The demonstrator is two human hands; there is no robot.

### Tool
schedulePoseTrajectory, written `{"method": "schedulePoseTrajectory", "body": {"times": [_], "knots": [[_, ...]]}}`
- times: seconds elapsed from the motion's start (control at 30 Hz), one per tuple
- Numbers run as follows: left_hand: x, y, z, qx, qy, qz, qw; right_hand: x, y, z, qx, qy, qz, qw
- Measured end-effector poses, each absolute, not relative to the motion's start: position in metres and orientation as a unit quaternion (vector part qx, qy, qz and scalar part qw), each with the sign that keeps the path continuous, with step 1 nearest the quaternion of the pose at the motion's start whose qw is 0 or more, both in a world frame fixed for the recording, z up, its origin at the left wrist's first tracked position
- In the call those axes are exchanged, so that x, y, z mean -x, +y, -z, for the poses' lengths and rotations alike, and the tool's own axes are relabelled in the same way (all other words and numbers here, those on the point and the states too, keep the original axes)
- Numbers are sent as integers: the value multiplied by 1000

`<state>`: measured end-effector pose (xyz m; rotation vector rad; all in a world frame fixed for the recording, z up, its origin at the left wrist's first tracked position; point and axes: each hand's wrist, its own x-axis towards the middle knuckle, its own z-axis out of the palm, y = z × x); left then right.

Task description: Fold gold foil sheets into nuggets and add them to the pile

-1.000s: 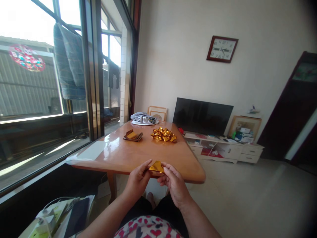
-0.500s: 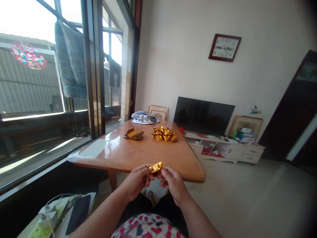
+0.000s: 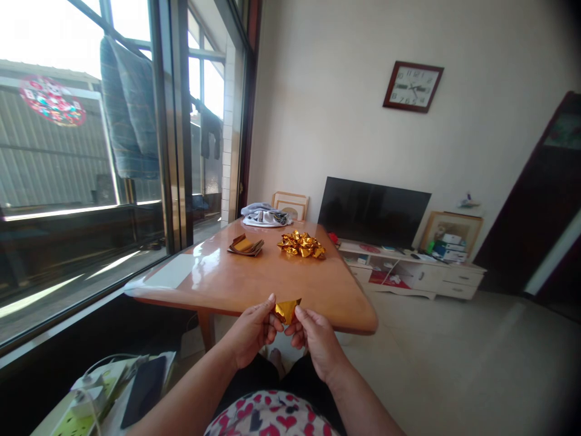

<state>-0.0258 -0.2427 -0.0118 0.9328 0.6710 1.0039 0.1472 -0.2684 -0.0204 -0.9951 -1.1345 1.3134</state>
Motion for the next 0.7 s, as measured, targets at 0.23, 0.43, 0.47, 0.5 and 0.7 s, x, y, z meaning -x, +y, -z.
{"method": "schedulePoseTrajectory", "body": {"times": [0.23, 0.43, 0.47, 0.5, 0.7], "knots": [[26, -242, 12, -428, 311, -453, 717, -147, -270, 18, 420, -476, -560, 533], [28, -239, 14, -433, 314, -457, 711, -149, -267, 20, 432, -463, -558, 537], [28, -238, 14, -437, 316, -456, 708, -149, -265, 21, 433, -456, -557, 543], [29, -237, 13, -442, 318, -454, 705, -150, -262, 21, 433, -449, -556, 549], [29, -219, 4, -478, 332, -433, 688, -153, -238, 12, 401, -424, -565, 582]]}}
